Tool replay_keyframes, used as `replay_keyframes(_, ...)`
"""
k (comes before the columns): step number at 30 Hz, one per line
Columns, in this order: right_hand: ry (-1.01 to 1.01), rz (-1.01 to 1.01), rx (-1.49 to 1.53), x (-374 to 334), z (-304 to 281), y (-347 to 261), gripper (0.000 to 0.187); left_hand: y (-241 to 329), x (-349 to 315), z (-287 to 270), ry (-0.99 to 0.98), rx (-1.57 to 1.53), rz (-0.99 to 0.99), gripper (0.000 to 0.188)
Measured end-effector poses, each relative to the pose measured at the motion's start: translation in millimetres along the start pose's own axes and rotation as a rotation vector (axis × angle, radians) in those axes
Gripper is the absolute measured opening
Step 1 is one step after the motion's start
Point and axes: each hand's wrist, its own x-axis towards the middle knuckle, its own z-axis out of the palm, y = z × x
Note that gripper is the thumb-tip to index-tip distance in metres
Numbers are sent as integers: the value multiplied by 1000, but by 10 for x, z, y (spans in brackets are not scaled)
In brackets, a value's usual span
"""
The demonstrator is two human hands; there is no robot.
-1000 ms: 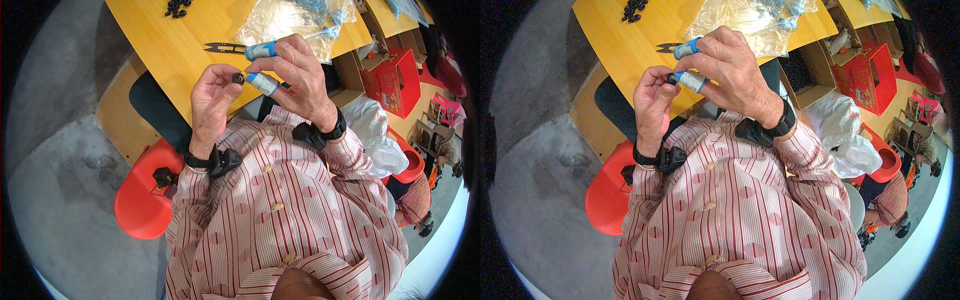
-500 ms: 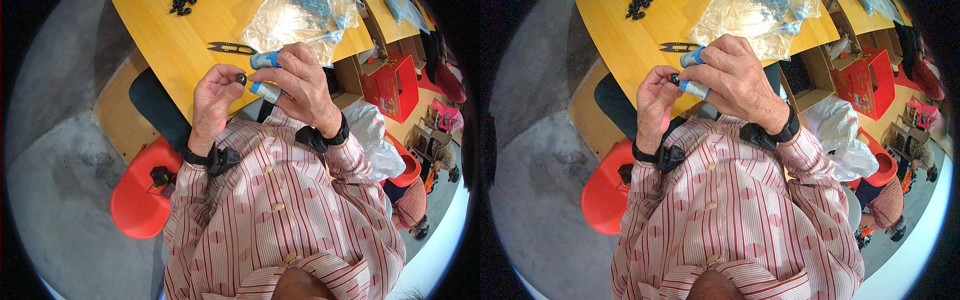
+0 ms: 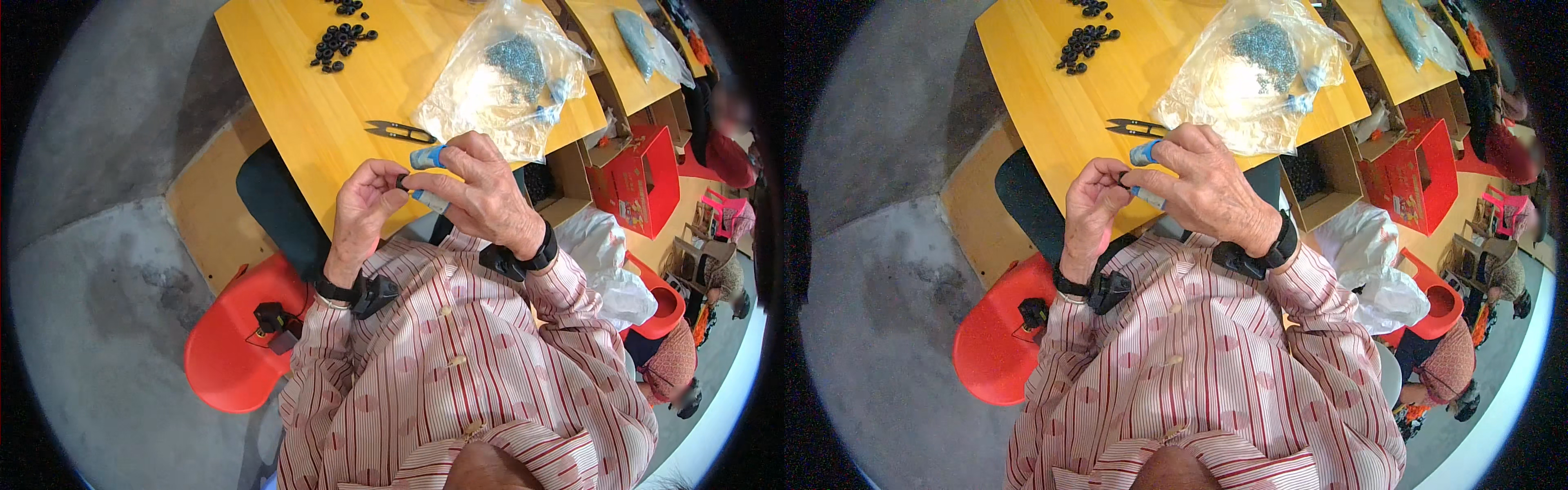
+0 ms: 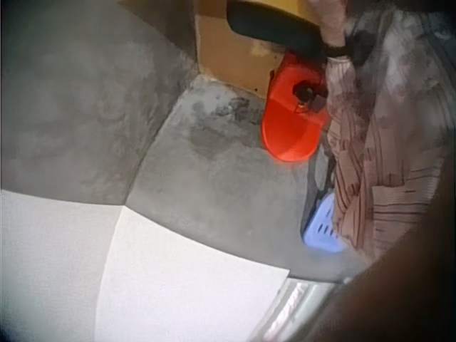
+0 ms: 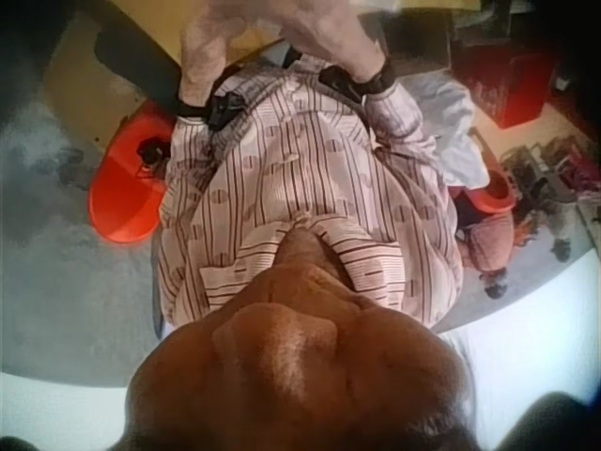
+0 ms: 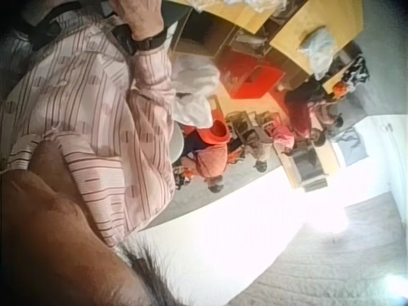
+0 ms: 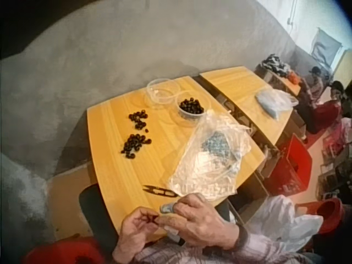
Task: The person assembles small black plastic rings and turquoise blue plastic components by hand at a workbench.
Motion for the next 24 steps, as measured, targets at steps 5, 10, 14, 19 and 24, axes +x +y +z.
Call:
replay_keyframes(5,-92,-29,13,87,43,29,42,73,-16,-37,44,141,19,27)
replay_keyframes(10,-41,4,72,374,59,396,27,15,-38,-170,109,175,60,26)
replay_keyframes(14,62,130,-54,651,211,1054,27,-6,-44,-210,169,164,28,25)
replay_keyframes(19,-7,182,-240,1231,409,1580,24,19,-61,-243,226,205,48,23)
replay_keyframes(24,-62,275,-389,1480,747,1829,24,8,-56,-229,242,164,27,23)
